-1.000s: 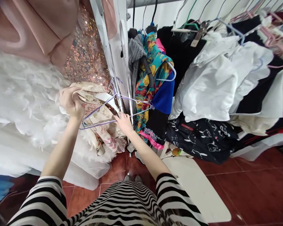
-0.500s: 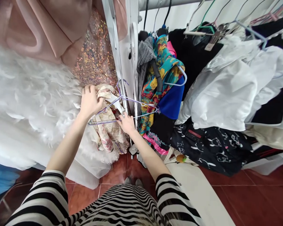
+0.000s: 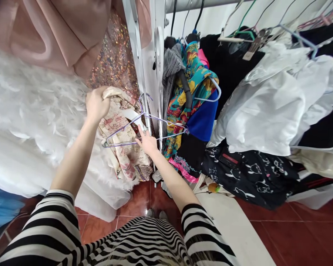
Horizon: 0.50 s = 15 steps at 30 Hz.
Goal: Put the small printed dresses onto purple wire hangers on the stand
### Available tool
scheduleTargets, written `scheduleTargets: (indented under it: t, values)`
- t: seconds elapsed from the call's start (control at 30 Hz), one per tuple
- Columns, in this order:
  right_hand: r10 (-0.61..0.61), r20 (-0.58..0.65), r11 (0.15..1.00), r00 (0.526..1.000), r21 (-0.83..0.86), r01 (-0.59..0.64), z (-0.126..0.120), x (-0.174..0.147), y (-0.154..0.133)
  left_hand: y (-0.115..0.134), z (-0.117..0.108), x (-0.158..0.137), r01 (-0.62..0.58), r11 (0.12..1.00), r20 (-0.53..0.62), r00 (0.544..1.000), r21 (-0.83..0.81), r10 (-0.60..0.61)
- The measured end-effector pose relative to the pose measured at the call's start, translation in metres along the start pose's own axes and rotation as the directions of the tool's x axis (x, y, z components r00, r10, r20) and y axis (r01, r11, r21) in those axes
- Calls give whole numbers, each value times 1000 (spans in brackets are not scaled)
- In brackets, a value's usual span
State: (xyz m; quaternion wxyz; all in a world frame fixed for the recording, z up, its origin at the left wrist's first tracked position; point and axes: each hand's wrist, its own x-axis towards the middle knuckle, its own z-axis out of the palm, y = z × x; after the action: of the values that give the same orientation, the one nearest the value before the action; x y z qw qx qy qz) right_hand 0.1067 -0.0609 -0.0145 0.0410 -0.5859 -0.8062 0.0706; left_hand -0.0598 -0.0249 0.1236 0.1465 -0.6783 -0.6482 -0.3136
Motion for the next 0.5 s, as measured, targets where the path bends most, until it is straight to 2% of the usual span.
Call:
scheduleTargets:
  t: [0.17,0.3,0.4,0.5]
  values:
    - [9,30,1000,1000,21,-10,-3,0,-2,-7,-16,5,-64,964,-184,983,-257,16]
    - [12,48,1000,999,28,-13,-7,-1,-3,-4,-45,0,-166,907,-369,929,-386,13]
    - [14,44,999,999,32,-15,-9,-2,-3,0,-67,-16,-240,884,-377,923,-401,79]
    - [13,54,999,998,33,-15,-10,-2,-6,3,-76,-40,-249,885,-419,906,-394,68]
